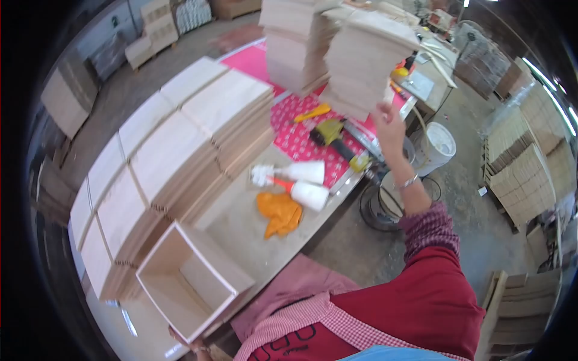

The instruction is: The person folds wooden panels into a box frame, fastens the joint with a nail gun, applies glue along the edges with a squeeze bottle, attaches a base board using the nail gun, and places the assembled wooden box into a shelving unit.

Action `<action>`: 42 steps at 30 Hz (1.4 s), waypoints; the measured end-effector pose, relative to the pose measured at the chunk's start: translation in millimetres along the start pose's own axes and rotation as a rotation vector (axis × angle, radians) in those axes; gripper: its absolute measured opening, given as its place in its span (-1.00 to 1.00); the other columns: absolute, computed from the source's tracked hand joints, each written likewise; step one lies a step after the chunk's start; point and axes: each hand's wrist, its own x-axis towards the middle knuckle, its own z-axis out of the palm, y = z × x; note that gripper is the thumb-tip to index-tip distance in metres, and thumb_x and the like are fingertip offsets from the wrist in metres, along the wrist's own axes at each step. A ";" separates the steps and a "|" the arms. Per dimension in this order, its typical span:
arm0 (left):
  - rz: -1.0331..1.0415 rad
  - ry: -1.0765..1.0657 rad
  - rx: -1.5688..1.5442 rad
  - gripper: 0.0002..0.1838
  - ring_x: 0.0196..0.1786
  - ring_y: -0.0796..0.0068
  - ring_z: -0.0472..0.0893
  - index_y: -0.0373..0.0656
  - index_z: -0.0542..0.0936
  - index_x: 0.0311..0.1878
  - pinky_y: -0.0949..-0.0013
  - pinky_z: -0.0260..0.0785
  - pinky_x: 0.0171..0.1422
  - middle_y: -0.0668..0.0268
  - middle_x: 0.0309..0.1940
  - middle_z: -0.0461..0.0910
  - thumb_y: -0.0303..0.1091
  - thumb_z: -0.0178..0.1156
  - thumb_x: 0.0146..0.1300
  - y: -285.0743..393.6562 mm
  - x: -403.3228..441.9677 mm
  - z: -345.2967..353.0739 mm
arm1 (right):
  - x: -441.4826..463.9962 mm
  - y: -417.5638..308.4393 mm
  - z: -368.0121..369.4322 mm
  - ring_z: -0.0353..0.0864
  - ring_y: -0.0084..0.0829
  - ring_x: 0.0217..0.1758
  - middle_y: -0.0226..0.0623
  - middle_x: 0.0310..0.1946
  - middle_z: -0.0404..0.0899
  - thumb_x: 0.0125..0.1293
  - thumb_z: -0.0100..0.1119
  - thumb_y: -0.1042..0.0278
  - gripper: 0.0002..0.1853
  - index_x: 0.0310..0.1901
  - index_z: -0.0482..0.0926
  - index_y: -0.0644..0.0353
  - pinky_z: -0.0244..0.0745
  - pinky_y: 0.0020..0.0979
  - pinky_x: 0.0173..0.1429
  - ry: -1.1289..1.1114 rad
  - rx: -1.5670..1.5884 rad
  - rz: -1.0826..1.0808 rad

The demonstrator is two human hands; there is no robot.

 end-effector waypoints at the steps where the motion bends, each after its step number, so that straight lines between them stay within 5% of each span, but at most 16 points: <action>1: -0.047 -0.019 0.027 -0.55 0.08 0.22 0.53 -0.26 0.43 0.20 0.25 0.48 0.19 0.10 0.05 0.50 -0.38 0.17 0.25 21.0 3.5 4.3 | 38.2 -4.7 -13.0 0.57 -0.45 -0.20 -0.26 -0.21 0.60 0.30 0.24 0.26 -0.68 -0.02 0.55 0.31 0.52 -0.47 -0.02 0.134 -0.029 -0.016; 5: -0.304 -0.166 0.005 -0.55 0.06 0.14 0.55 -0.30 0.41 0.20 0.21 0.52 0.14 0.03 0.06 0.48 -0.27 0.13 0.32 94.4 17.1 11.0 | 163.8 10.7 -53.0 0.56 -0.49 -0.24 -0.25 -0.29 0.61 0.31 0.23 0.21 -0.67 -0.06 0.57 0.32 0.54 -0.51 -0.16 0.355 0.103 -0.065; 10: -0.737 -0.044 -0.686 -0.56 0.14 0.11 0.53 -0.28 0.38 0.25 0.22 0.51 0.18 0.01 0.13 0.46 -0.26 -0.01 0.39 99.2 28.6 18.7 | 223.4 -14.9 -74.6 0.48 -0.52 -0.55 -0.30 -0.44 0.57 0.23 0.31 0.14 -0.67 -0.24 0.61 0.31 0.49 -0.57 -0.44 0.379 0.118 0.269; 11: -0.737 -0.036 -0.690 -0.56 0.14 0.11 0.53 -0.28 0.38 0.25 0.22 0.51 0.18 0.01 0.13 0.46 -0.26 -0.01 0.39 113.2 25.4 18.0 | 233.2 -10.5 -75.2 0.48 -0.52 -0.55 -0.30 -0.44 0.57 0.23 0.31 0.14 -0.67 -0.24 0.61 0.31 0.49 -0.57 -0.44 0.375 0.125 0.265; 13: -0.430 -0.142 -0.194 -0.57 0.17 0.12 0.51 -0.27 0.39 0.25 0.24 0.50 0.22 0.02 0.12 0.48 -0.27 -0.02 0.39 140.4 12.9 16.1 | 254.8 7.5 -80.3 0.43 -0.54 -0.64 -0.33 -0.57 0.53 0.20 0.32 0.14 -0.68 -0.42 0.60 0.29 0.47 -0.55 -0.50 0.278 -0.021 0.284; 15: -0.450 -0.097 -0.149 -0.59 0.14 0.14 0.52 -0.28 0.41 0.23 0.25 0.50 0.20 0.03 0.10 0.50 -0.28 -0.01 0.39 106.7 5.9 15.2 | 268.2 13.5 -78.7 0.43 -0.54 -0.64 -0.34 -0.60 0.52 0.21 0.31 0.15 -0.68 -0.50 0.58 0.26 0.44 -0.55 -0.51 0.277 -0.067 0.276; 19: -0.664 0.095 0.112 -0.63 0.02 0.23 0.57 -0.34 0.48 0.15 0.33 0.51 0.10 0.06 -0.02 0.57 -0.30 0.04 0.39 -83.8 7.1 35.6 | 306.0 43.2 -87.4 0.43 -0.46 -0.65 -0.36 -0.64 0.49 0.20 0.26 0.18 -0.65 -0.63 0.54 0.23 0.35 -0.44 -0.54 0.347 -0.324 0.219; 22: -0.528 -0.407 -0.259 -0.58 0.11 0.29 0.49 -0.30 0.47 0.18 0.29 0.41 0.14 0.12 0.15 0.43 -0.31 0.04 0.30 -25.4 7.3 23.3 | 302.6 27.7 -95.8 0.46 -0.38 -0.60 -0.33 -0.61 0.51 0.22 0.21 0.12 -0.63 -0.63 0.56 0.20 0.36 -0.35 -0.44 0.411 -0.480 0.312; 23: -0.504 -0.376 -0.226 -0.56 0.10 0.29 0.49 -0.29 0.45 0.21 0.29 0.41 0.17 0.12 0.13 0.45 -0.35 0.07 0.28 38.8 -7.7 38.0 | 308.0 31.4 -109.9 0.46 -0.38 -0.60 -0.33 -0.61 0.51 0.22 0.21 0.12 -0.63 -0.63 0.56 0.20 0.36 -0.35 -0.44 0.383 -0.488 0.316; 25: -0.458 -0.314 -0.157 -0.50 0.08 0.31 0.51 -0.28 0.42 0.27 0.30 0.41 0.22 0.12 0.08 0.50 -0.43 0.14 0.25 166.7 -38.1 66.4 | 320.0 40.1 -149.2 0.51 -0.36 -0.44 -0.28 -0.48 0.56 0.28 0.12 0.17 -0.70 -0.47 0.60 0.21 0.41 -0.34 -0.31 0.283 -0.770 -0.097; 28: -0.665 -0.115 -0.613 -0.52 0.09 0.31 0.49 -0.34 0.42 0.27 0.31 0.36 0.23 0.10 0.15 0.48 -0.39 0.06 0.29 214.0 -43.2 87.8 | 318.3 13.0 -202.2 0.59 -0.33 -0.20 -0.20 -0.26 0.63 0.39 -0.03 0.33 -0.75 -0.20 0.63 0.27 0.48 -0.37 -0.11 0.232 -1.001 -0.377; 31: -0.479 -0.304 -0.018 -0.56 0.07 0.29 0.48 -0.36 0.48 0.21 0.32 0.32 0.23 0.12 0.17 0.47 -0.34 0.03 0.33 211.1 -53.4 76.0 | 302.2 -15.3 -186.6 0.59 -0.31 -0.13 -0.13 -0.16 0.59 0.36 -0.01 0.42 -0.78 -0.11 0.57 0.35 0.48 -0.40 -0.02 0.221 -0.262 -0.206; 34: -0.448 -0.186 -0.234 -0.59 -0.01 0.26 0.51 -0.36 0.51 0.18 0.34 0.33 0.17 0.15 0.04 0.54 -0.35 -0.01 0.35 238.9 -77.6 70.3 | 244.6 -39.2 -111.4 0.59 -0.30 -0.05 -0.06 -0.05 0.55 0.34 0.01 0.51 -0.75 -0.02 0.51 0.44 0.49 -0.44 0.08 0.083 0.475 0.026; 38: -0.441 -0.136 -0.307 -0.61 -0.13 0.36 0.50 -0.33 0.52 0.17 0.41 0.33 0.07 0.21 -0.10 0.57 -0.29 -0.01 0.41 267.3 -58.1 56.9 | 124.5 -65.1 -10.6 0.59 -0.27 0.05 0.04 0.08 0.50 0.30 0.04 0.63 -0.66 0.10 0.43 0.55 0.51 -0.48 0.21 -0.208 0.750 0.312; 40: -0.332 -0.063 -0.300 -0.63 -0.20 0.52 0.48 -0.29 0.54 0.15 0.49 0.31 -0.02 0.30 -0.22 0.57 -0.25 0.01 0.46 326.0 -35.2 34.1 | 62.8 -70.0 26.6 0.56 -0.29 0.08 0.02 0.08 0.50 0.27 0.03 0.65 -0.66 0.09 0.48 0.49 0.49 -0.49 0.22 -0.590 0.848 0.282; 42: -0.233 -0.077 -0.379 -0.63 -0.21 0.58 0.46 -0.28 0.53 0.17 0.52 0.30 -0.05 0.33 -0.23 0.56 -0.24 0.01 0.47 348.5 -28.1 18.9 | -27.9 -118.0 54.4 0.56 -0.33 0.04 -0.03 0.00 0.54 0.25 0.02 0.65 -0.63 0.12 0.48 0.44 0.53 -0.46 0.17 -0.643 0.778 0.321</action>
